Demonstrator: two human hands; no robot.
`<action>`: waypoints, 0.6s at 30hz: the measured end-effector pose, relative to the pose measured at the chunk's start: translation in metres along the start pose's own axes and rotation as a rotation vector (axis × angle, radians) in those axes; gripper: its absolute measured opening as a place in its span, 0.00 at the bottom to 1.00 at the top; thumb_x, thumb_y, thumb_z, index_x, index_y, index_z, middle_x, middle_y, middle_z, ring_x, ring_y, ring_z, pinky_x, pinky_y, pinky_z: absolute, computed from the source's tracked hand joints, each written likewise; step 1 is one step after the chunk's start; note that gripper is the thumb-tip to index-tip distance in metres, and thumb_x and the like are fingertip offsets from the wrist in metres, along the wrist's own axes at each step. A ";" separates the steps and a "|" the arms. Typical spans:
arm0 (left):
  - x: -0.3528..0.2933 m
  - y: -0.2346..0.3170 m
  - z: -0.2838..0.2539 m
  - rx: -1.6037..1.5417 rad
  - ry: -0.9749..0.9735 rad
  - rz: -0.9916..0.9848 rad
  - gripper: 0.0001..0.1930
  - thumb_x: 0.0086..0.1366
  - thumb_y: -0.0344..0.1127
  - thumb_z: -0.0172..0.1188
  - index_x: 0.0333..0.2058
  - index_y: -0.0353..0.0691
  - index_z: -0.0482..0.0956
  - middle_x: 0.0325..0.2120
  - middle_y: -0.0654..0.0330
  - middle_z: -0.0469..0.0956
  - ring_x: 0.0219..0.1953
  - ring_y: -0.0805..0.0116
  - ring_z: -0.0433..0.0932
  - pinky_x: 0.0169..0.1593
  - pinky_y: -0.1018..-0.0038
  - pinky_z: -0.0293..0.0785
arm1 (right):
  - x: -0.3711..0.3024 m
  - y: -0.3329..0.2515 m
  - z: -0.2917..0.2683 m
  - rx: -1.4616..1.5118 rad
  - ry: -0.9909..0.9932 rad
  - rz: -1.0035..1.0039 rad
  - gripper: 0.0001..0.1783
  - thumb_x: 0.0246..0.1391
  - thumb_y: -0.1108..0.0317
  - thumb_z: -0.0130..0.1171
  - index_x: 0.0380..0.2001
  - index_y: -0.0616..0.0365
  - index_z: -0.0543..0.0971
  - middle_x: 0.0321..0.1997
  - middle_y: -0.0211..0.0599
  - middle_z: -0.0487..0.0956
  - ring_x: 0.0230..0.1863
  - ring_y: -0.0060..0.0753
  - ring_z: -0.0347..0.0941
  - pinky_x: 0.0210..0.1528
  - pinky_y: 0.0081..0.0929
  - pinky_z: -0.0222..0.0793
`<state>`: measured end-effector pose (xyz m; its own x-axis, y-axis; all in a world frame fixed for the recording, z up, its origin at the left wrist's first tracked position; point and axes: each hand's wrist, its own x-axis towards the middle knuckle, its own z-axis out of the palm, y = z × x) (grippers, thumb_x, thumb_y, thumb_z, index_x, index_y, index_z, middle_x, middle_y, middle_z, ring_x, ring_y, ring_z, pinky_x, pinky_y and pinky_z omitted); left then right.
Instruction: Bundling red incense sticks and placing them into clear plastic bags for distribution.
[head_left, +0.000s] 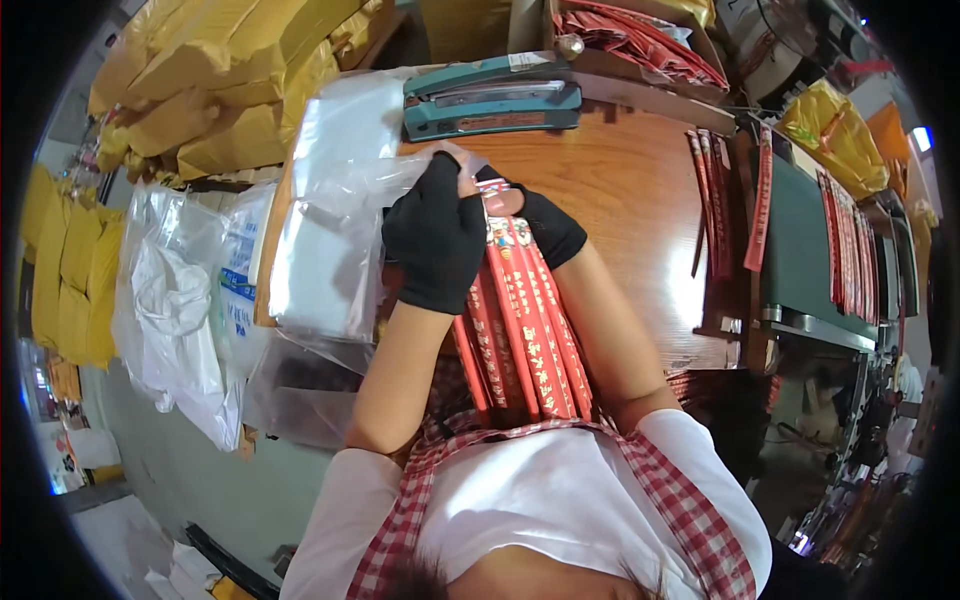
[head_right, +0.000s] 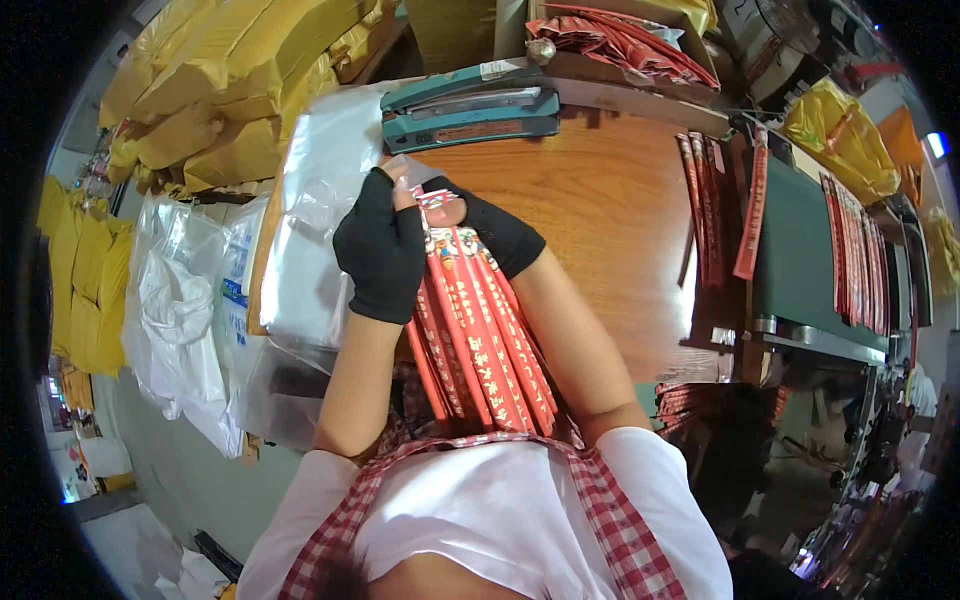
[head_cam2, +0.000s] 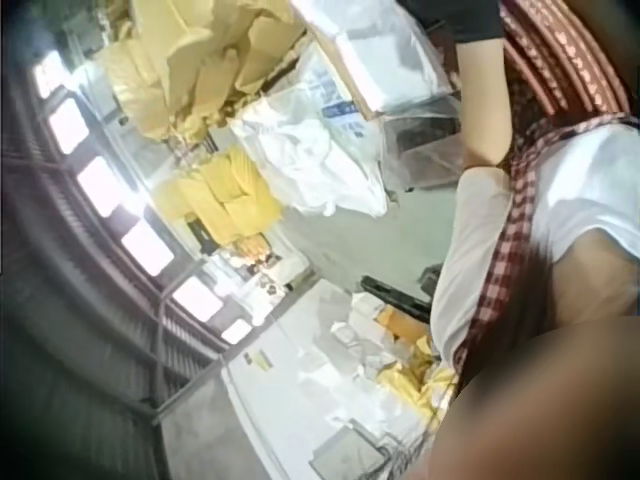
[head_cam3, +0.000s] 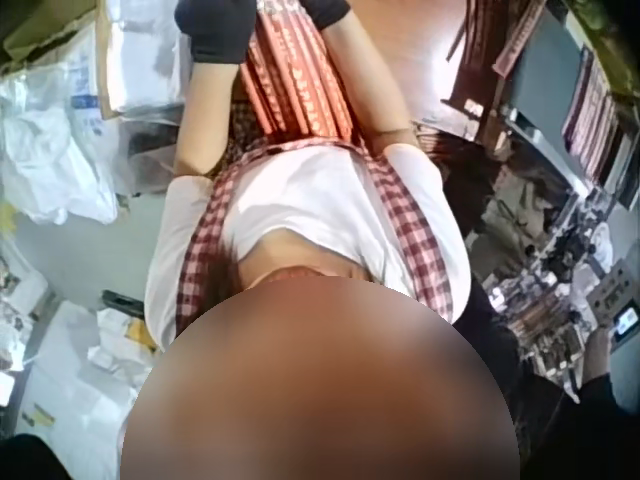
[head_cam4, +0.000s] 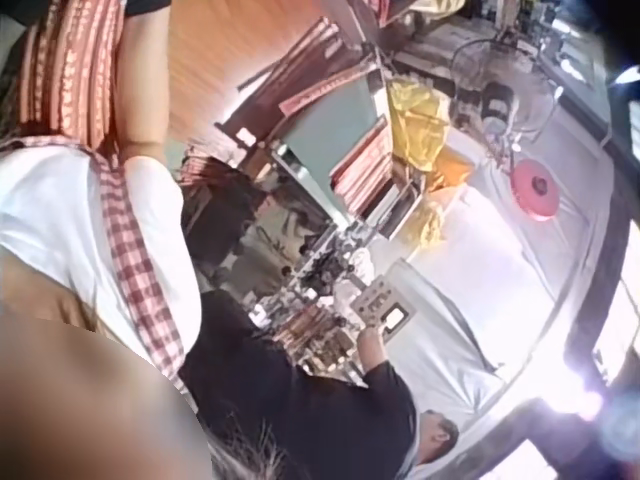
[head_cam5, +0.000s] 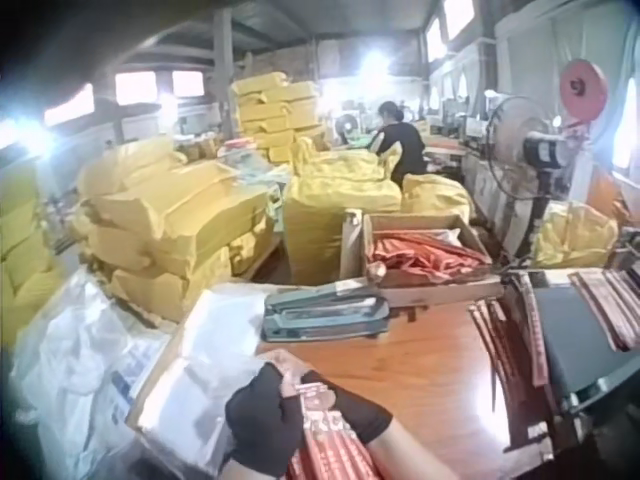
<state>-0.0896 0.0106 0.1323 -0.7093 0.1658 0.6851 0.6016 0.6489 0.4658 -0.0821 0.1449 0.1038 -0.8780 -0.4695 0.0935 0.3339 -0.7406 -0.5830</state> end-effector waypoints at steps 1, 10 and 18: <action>-0.003 0.002 0.001 -0.005 -0.006 0.003 0.09 0.63 0.35 0.55 0.40 0.39 0.78 0.32 0.50 0.80 0.32 0.51 0.80 0.36 0.64 0.75 | -0.002 0.006 -0.013 0.001 0.006 -0.005 0.31 0.45 0.64 0.63 0.54 0.63 0.69 0.45 0.36 0.78 0.46 0.25 0.76 0.52 0.24 0.71; -0.109 -0.007 -0.016 -0.285 -0.182 -0.024 0.07 0.64 0.33 0.54 0.37 0.38 0.76 0.23 0.56 0.70 0.27 0.59 0.71 0.34 0.65 0.66 | -0.025 0.063 -0.043 -0.409 0.300 -0.282 0.26 0.56 0.62 0.60 0.55 0.62 0.71 0.47 0.38 0.78 0.49 0.26 0.73 0.55 0.29 0.67; -0.107 -0.081 0.092 -0.867 -0.117 -0.647 0.12 0.71 0.40 0.48 0.32 0.38 0.64 0.27 0.65 0.63 0.32 0.74 0.62 0.40 0.74 0.64 | 0.004 0.070 -0.094 -0.776 0.966 -0.289 0.24 0.45 0.49 0.62 0.23 0.65 0.79 0.22 0.42 0.79 0.25 0.35 0.74 0.32 0.36 0.67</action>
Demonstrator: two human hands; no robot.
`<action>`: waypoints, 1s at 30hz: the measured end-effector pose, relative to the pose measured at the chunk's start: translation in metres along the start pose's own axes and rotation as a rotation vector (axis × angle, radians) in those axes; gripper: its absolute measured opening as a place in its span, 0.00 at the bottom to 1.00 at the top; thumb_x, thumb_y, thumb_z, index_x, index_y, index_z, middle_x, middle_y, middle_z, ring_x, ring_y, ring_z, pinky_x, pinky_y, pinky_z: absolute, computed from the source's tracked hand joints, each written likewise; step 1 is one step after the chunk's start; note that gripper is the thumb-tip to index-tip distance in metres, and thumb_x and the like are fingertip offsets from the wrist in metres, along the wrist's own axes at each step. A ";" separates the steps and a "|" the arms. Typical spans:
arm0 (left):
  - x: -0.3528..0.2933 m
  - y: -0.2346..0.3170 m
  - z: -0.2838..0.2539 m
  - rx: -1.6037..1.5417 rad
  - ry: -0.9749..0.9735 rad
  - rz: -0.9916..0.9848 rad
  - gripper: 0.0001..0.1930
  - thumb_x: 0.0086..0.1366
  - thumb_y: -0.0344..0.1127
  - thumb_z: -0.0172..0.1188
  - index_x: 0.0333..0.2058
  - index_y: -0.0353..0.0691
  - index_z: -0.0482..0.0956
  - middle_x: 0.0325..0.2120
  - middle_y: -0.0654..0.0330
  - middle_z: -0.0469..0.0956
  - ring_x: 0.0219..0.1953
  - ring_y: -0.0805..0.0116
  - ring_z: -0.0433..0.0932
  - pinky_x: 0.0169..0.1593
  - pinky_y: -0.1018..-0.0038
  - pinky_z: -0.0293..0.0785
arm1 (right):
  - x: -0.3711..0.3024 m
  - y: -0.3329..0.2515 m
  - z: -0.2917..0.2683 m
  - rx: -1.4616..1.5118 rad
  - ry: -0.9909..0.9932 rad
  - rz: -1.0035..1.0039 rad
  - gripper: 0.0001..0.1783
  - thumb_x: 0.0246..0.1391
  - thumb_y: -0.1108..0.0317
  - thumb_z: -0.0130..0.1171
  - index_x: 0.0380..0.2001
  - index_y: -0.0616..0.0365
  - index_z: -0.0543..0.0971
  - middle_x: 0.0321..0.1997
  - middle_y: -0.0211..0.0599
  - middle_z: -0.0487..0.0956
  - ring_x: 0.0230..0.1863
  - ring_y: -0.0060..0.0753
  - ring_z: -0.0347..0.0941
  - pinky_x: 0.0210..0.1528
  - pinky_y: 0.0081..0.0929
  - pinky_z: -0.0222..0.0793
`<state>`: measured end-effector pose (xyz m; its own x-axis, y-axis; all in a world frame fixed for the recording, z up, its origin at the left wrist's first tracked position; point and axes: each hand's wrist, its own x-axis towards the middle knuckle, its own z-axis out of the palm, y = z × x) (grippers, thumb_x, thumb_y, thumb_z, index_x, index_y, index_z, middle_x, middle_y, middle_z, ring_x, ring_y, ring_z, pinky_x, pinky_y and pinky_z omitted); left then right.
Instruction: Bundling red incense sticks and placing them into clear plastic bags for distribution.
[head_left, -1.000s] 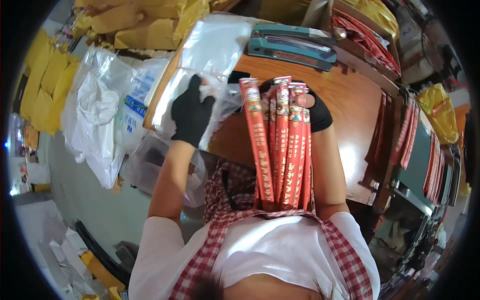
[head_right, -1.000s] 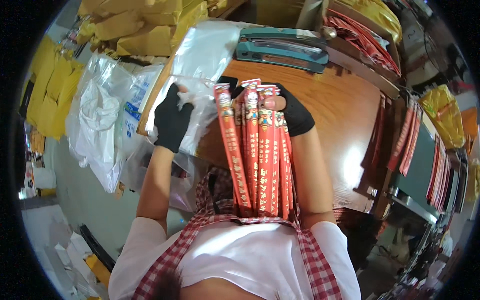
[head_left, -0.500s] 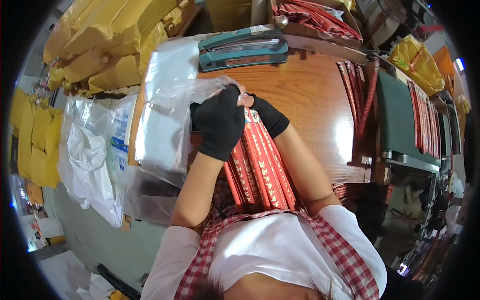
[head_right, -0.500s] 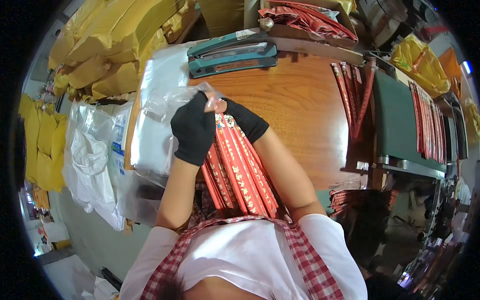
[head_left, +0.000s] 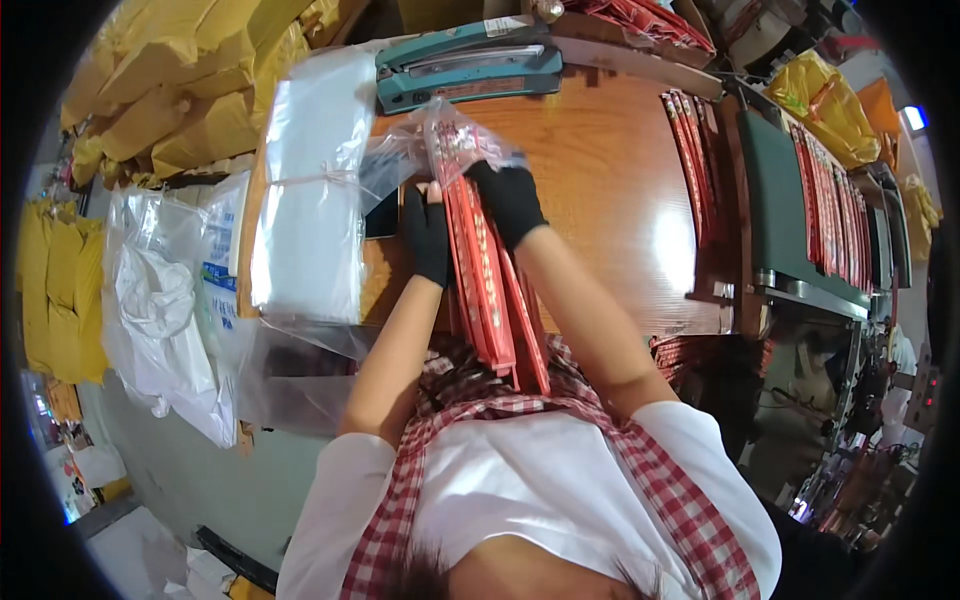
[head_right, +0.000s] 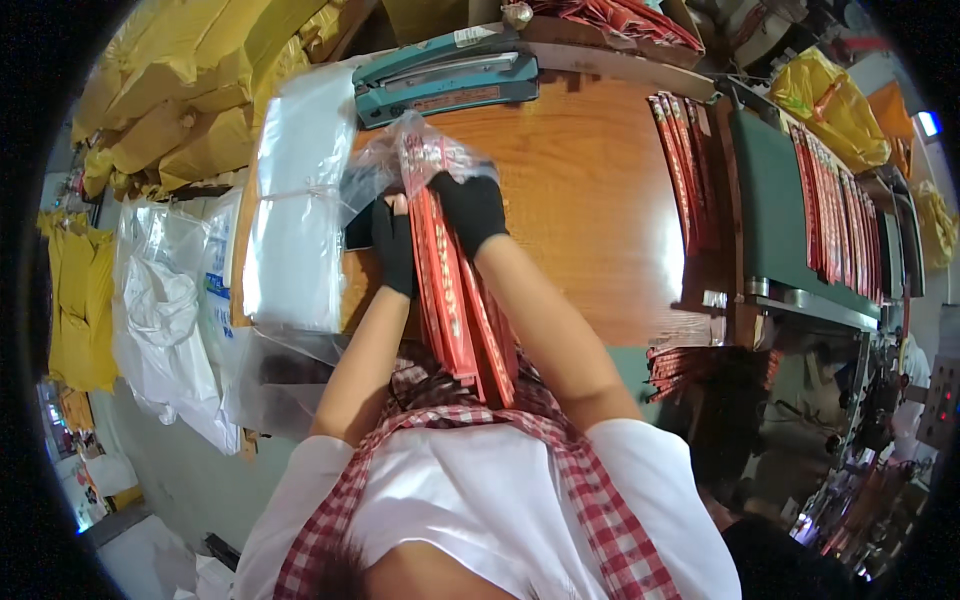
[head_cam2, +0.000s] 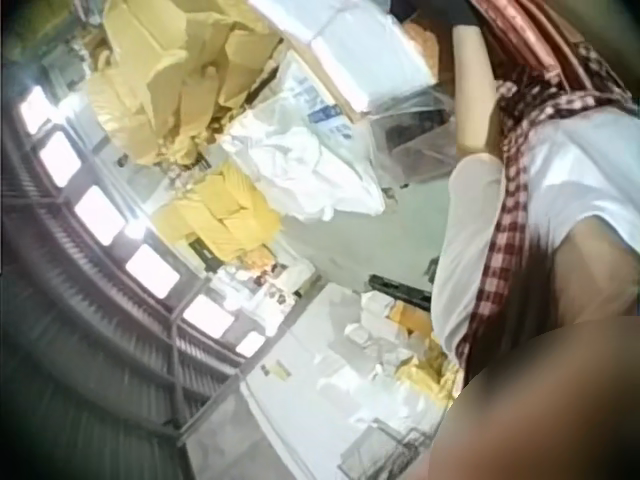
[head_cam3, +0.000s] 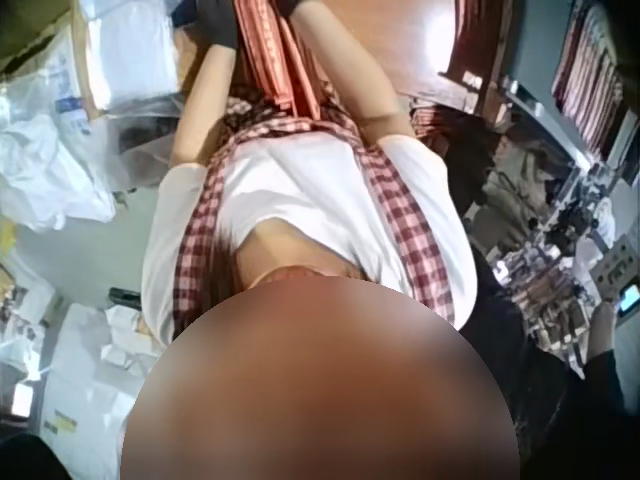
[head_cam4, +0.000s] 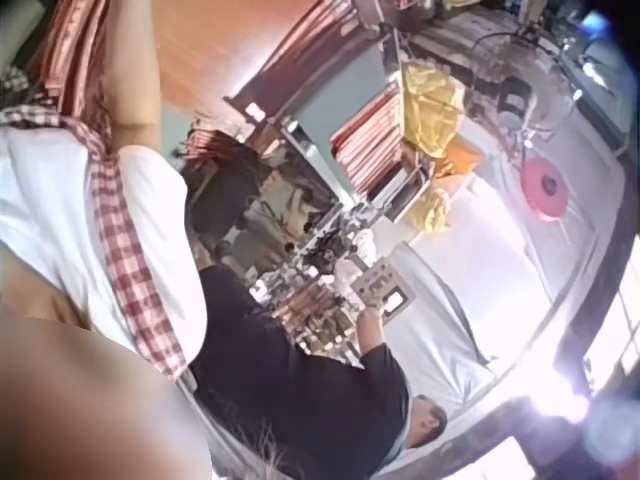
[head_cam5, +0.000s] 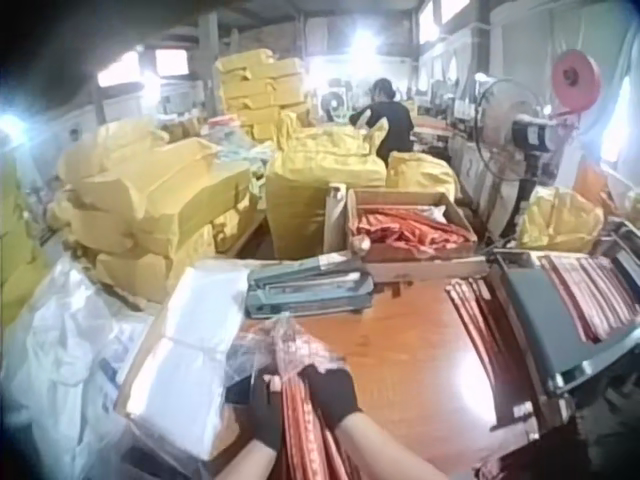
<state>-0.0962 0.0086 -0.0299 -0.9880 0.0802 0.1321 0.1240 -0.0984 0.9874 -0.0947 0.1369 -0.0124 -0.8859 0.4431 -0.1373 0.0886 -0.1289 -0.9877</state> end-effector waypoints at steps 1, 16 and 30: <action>-0.005 -0.012 -0.013 0.060 -0.026 0.036 0.11 0.71 0.39 0.48 0.33 0.38 0.64 0.27 0.65 0.63 0.32 0.74 0.62 0.41 0.74 0.64 | -0.012 0.013 -0.004 -0.002 -0.019 0.087 0.25 0.46 0.49 0.62 0.25 0.67 0.79 0.23 0.44 0.79 0.26 0.36 0.75 0.32 0.36 0.67; -0.046 0.003 -0.106 0.764 -0.234 0.146 0.09 0.60 0.27 0.56 0.40 0.35 0.71 0.34 0.57 0.74 0.38 0.63 0.73 0.45 0.72 0.69 | -0.116 -0.007 -0.048 -0.683 -0.005 -0.555 0.28 0.45 0.75 0.54 0.53 0.60 0.67 0.49 0.50 0.70 0.44 0.53 0.71 0.44 0.38 0.70; -0.123 0.009 -0.108 0.905 -0.116 0.532 0.09 0.59 0.32 0.53 0.37 0.35 0.71 0.32 0.45 0.72 0.38 0.43 0.71 0.42 0.56 0.68 | -0.128 0.038 -0.053 -0.474 -0.096 -0.392 0.18 0.56 0.57 0.54 0.40 0.61 0.69 0.38 0.51 0.73 0.42 0.54 0.72 0.45 0.40 0.68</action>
<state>0.0170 -0.1089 -0.0465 -0.7772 0.3428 0.5276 0.6083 0.6240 0.4906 0.0463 0.1224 -0.0367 -0.9285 0.2935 0.2276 -0.0780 0.4450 -0.8921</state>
